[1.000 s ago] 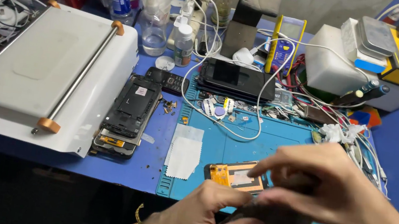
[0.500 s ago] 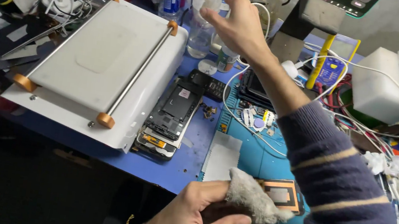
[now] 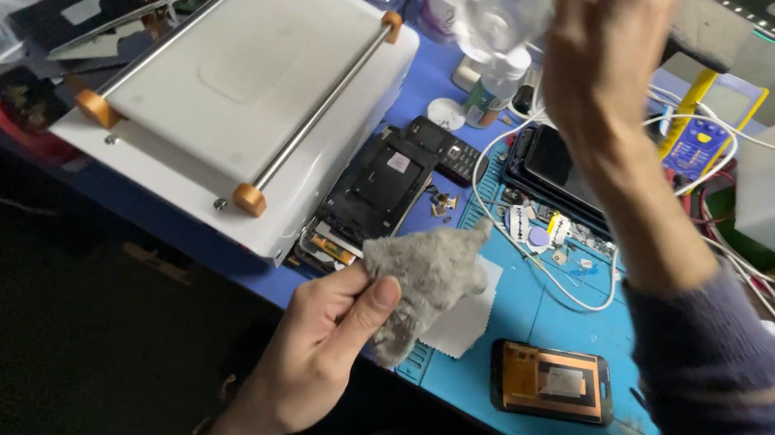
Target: The person works on a disassembled smartphone at a repair bench. They scrape old adhesive residue from the phone's frame edge with a metal scalpel-like tool, then repeatedly wipe the frame and screen with a cloth, turning the phone over to clean different sides.
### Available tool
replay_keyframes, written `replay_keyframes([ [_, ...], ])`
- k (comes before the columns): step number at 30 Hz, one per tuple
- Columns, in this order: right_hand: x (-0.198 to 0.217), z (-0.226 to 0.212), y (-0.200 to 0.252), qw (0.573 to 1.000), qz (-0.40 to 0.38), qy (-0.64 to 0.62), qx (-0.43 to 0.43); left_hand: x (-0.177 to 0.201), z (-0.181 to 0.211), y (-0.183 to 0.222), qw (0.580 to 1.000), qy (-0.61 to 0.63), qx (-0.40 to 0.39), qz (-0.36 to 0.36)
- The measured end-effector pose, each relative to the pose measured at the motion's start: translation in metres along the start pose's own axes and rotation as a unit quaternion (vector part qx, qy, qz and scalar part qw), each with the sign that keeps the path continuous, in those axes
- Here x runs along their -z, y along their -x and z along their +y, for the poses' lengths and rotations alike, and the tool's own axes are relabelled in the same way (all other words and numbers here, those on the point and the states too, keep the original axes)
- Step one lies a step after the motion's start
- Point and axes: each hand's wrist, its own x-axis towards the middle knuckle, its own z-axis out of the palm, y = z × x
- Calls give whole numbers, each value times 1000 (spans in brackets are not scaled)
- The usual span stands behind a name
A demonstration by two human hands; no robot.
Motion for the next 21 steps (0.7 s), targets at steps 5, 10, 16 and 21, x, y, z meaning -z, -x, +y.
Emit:
replay_keyframes([
  [5, 114, -142, 24, 948, -115, -241, -176, -10, 22, -8, 997, 35, -67, 9],
  [10, 142, -170, 79, 930, -265, -199, -160, -4, -4, -7, 995, 20, -99, -9],
  [16, 141, -172, 92, 904, -340, -175, -191, -14, 0, -11, 992, 59, -104, -44],
  [21, 136, -168, 97, 900, -348, -176, -195, -19, 3, -12, 992, 79, -87, -42],
])
